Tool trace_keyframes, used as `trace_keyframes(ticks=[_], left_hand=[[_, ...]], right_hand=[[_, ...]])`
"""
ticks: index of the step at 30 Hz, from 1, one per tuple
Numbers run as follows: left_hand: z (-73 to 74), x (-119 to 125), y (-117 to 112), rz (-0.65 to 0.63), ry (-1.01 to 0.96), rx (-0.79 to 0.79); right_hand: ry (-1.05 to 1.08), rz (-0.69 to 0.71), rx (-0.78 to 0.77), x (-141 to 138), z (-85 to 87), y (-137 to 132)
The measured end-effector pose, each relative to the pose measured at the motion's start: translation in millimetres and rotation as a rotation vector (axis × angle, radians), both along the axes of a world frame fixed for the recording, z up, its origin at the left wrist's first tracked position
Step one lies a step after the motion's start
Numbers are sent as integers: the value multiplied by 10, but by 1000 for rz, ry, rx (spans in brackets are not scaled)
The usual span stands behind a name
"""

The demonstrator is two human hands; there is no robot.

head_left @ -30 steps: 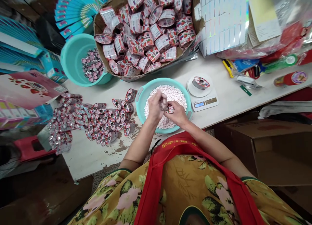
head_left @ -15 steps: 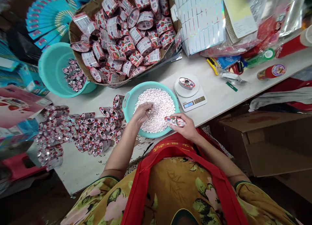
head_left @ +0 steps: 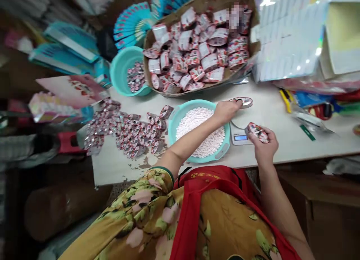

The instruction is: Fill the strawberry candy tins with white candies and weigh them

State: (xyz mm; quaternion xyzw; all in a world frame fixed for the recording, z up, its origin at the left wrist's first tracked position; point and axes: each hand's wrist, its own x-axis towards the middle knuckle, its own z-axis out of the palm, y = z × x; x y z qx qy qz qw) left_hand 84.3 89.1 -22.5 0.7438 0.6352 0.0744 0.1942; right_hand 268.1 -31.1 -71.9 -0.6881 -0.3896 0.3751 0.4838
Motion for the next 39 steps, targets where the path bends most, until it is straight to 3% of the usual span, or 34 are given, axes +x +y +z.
trace_keyframes(ticks=[2, 4, 7, 9, 12, 15, 17, 20, 23, 26, 29, 31, 34, 37, 39], left_hand=[[257, -485, -180, 161, 75, 44], [572, -1088, -502, 406, 101, 87], [865, -1973, -1099, 715, 194, 88], [823, -2407, -1450, 804, 360, -47], [481, -2697, -1790, 807, 413, -334], [91, -2679, -1914, 808, 435, -493], [-64, -2639, -1925, 835, 457, -521], [-101, -2619, -1906, 904, 430, -463], [-39, -2523, -1844, 924, 310, -290], [-81, -2237, -1722, 728, 67, -139], [-267, -1888, -1603, 445, -25, -65], [-401, -1713, -1567, 374, 25, -75], [-531, -1549, -1572, 468, 46, -139], [-602, -1414, -1560, 544, -27, -122], [-639, -1303, -1501, 523, -110, -104]], right_hand=[[-45, 11, 45, -104, -193, 295], [-93, 56, 58, -200, -348, 522], [-244, 132, 60, -245, -408, 702], [-387, 143, 134, -258, -289, 786], [-512, 180, 312, -427, 72, 1048], [-516, 368, 434, -846, 438, 1544], [-507, 544, 451, -1217, 588, 1909], [-507, 784, 362, -1829, 657, 2306], [-513, 1007, 318, -2443, 629, 2440], [-595, 1177, 265, -2968, 581, 2403], [-726, 1263, 102, -3307, 509, 2337], [-771, 1275, 30, -3411, 451, 2323], [-690, 1265, 80, -3368, 404, 2361], [-427, 1168, 212, -3014, 474, 2413], [-304, 1040, 257, -2558, 604, 2383]])
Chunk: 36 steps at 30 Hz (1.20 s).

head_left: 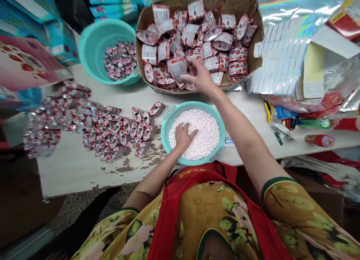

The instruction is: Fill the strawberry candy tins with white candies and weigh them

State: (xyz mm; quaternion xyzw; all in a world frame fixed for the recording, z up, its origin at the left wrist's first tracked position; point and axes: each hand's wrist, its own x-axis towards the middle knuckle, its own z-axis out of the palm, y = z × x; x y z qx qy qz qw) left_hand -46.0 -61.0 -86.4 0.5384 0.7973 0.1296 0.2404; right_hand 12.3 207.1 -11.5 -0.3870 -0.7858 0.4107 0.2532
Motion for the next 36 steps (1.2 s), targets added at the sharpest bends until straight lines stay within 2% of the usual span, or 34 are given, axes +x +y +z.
trace_keyframes(ticks=[3, 6, 8, 10, 12, 15, 18, 20, 23, 26, 30, 36], left_hand=[[-22, 165, 143, -27, -114, 14], [3, 234, 259, -2, -235, 17], [29, 209, 287, 43, -397, 62], [54, 151, 280, 167, -644, 111], [82, 91, 259, 363, -936, 119], [160, 35, 259, 663, -1302, 76], [351, 17, 317, 807, -1478, 36], [547, 29, 358, 791, -1513, 46], [844, 102, 374, 669, -1547, 145], [1004, 208, 351, 562, -1534, 308], [1003, 288, 352, 606, -1397, 451], [914, 325, 434, 603, -1345, 428]], right_hand=[[91, -212, 17, 934, 250, -270], [87, -411, 49, 1800, 383, -829], [99, -559, 0, 2145, 363, -1270], [150, -647, -120, 2275, 294, -1678], [201, -644, -292, 2239, 224, -2006], [235, -578, -512, 2011, 167, -2328], [203, -502, -571, 1708, 153, -2485], [134, -430, -514, 1495, 136, -2526], [25, -327, -403, 1187, 83, -2524], [-43, -291, -367, 953, 41, -2484], [-80, -288, -323, 838, 55, -2434], [-172, -309, -285, 858, 106, -2413]])
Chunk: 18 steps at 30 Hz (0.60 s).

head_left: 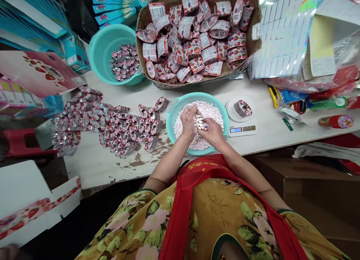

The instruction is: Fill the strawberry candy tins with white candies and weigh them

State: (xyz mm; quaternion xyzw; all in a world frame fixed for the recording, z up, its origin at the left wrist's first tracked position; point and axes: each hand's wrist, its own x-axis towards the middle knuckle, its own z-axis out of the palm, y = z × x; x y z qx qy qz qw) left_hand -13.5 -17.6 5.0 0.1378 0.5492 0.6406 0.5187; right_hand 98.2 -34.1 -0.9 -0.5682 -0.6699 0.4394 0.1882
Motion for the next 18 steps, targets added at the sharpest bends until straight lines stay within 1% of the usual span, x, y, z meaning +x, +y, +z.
trace_keyframes(ticks=[3, 6, 12, 18], left_hand=[[-37, 18, 38, 5, -16, 12], [-47, 37, 66, -22, -49, 30], [20, 91, 95, -33, 57, -18], [44, 106, 99, -66, 112, 14]], right_hand=[[1, -23, -9, 10, 8, 4], [16, -58, -18, 23, 8, 4], [3, -67, -1, 51, 10, -3], [37, -93, 7, 65, 11, 7]])
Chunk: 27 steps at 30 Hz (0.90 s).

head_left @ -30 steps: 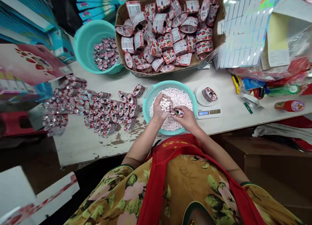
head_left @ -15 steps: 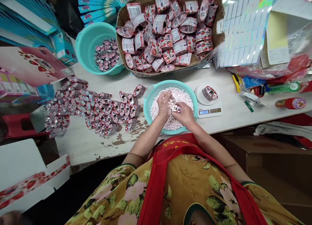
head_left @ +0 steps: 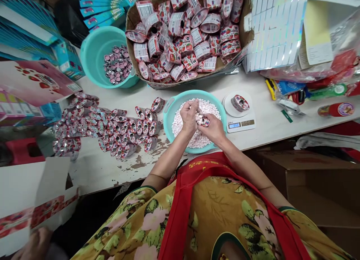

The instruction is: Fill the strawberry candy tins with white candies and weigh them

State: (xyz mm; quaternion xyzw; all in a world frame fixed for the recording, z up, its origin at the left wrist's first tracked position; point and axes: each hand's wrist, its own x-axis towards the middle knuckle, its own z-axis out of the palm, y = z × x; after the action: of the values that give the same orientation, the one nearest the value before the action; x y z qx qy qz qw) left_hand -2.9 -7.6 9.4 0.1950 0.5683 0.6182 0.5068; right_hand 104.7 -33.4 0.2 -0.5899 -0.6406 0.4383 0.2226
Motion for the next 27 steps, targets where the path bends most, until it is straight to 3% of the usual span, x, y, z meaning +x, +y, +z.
trace_keyframes(ticks=[12, 20, 27], left_hand=[[82, 39, 49, -78, -9, -33], [93, 51, 38, -118, -15, 61], [184, 7, 24, -151, -20, 2]], right_hand=[[113, -56, 12, 20, -46, -28], [147, -87, 17, 5, -33, -53], [186, -106, 19, -16, -9, -59]])
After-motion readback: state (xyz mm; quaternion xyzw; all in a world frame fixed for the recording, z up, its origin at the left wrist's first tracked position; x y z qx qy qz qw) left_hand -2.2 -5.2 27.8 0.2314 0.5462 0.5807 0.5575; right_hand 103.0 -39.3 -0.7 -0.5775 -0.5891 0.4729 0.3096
